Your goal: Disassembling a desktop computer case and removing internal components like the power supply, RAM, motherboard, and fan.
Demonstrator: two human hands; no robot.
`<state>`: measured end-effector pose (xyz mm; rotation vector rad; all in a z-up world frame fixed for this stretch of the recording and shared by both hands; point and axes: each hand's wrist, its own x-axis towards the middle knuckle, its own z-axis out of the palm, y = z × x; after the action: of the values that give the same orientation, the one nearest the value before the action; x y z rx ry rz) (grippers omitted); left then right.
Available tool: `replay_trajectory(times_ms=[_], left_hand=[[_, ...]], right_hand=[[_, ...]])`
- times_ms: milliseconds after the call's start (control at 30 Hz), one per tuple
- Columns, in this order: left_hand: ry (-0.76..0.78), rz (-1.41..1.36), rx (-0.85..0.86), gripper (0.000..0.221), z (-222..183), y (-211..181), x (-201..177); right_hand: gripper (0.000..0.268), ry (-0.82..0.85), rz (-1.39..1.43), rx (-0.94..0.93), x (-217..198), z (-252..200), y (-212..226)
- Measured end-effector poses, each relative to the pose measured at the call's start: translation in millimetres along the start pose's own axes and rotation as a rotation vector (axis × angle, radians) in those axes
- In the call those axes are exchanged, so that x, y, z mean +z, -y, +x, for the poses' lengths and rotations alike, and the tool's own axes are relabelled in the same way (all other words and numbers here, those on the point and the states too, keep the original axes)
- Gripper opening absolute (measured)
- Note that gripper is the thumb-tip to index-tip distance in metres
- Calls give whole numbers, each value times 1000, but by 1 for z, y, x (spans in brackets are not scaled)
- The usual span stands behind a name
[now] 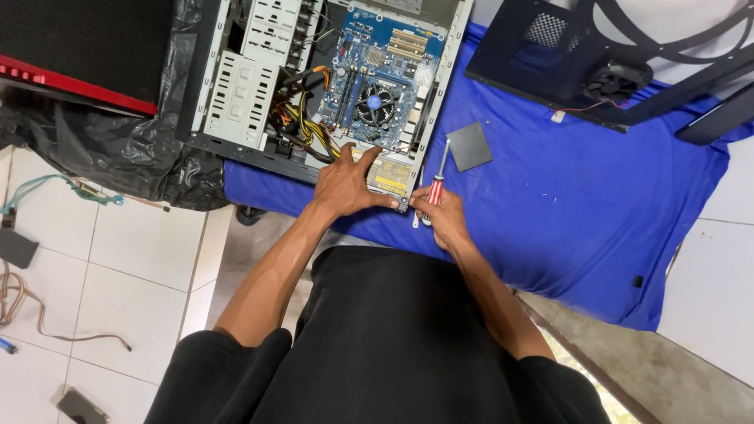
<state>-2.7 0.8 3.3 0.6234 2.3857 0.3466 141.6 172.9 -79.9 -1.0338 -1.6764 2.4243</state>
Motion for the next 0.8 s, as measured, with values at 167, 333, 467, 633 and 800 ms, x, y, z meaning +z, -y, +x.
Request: replay_trajectory(times_ms=[167,333,467,633,800], left_hand=[[-12,-23,-11,113,-3,-3,-2],[-14,-29,-8,114,-3,-2,-2],[-20,-28,-2,113,-2,-2,-1],[-37,-27,-1,113,-2,0,-1],[-34,-28,8,113,0,1,3]], right_hand=[[17,11,29,55,0,-7,9],[15,19,44,94,-1,-8,-1],[20,-10,-9,46,-4,1,-13],[28,-11,-22,-6,0,-2,-6],[21,-11,36,-1,0,-4,-7]])
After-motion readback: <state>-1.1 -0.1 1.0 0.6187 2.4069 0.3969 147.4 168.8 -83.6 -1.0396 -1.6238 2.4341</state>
